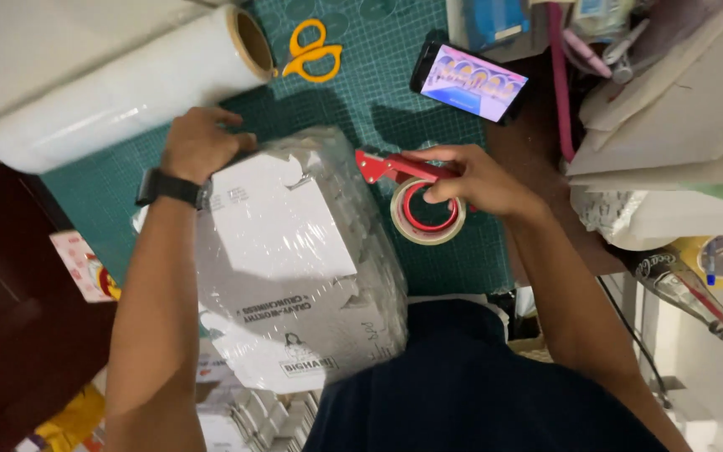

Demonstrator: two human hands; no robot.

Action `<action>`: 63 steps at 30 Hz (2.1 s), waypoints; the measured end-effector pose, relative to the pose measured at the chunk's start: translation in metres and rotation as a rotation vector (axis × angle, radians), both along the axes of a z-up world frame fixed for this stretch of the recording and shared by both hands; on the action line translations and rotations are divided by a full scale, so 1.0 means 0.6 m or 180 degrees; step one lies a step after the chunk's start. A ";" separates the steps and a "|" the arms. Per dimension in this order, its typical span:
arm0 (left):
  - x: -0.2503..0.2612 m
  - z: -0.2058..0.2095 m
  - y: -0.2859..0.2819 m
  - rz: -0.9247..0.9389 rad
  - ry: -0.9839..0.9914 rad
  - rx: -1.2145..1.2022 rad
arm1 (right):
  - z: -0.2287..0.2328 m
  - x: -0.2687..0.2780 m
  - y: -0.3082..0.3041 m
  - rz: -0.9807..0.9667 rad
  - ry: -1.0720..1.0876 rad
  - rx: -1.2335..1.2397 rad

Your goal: Taping a plastic-wrapped box using a handheld tape dispenser.

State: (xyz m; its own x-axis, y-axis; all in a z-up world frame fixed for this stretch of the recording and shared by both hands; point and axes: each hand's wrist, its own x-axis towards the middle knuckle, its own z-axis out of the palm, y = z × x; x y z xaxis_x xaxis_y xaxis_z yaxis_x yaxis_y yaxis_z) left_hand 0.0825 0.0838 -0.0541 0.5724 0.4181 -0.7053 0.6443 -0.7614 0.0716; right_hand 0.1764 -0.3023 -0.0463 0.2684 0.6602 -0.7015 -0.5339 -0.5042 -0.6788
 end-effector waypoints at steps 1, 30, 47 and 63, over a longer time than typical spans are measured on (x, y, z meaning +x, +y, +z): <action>0.008 0.026 -0.015 0.0038 0.0023 -0.0010 | -0.013 -0.012 -0.004 0.0038 0.0023 -0.0010; -0.260 0.022 -0.452 -0.3164 -0.0883 0.0557 | -0.057 -0.416 -0.258 -0.0682 0.0141 0.0303; -0.354 0.111 -0.616 -0.1080 -0.0064 -0.2056 | -0.128 -0.562 -0.288 0.0112 -0.0208 0.0793; -0.385 0.038 -0.597 0.0013 0.0565 -0.1876 | -0.043 -0.509 -0.335 -0.0044 -0.0171 0.0326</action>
State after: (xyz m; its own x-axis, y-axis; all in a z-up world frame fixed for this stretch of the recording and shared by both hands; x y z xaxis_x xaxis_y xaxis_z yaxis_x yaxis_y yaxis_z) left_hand -0.1488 -0.2745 -0.0314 0.4242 -0.0693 -0.9029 0.6879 -0.6238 0.3711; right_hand -0.1290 -0.5032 -0.0722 0.3135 0.7237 -0.6148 -0.5017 -0.4234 -0.7543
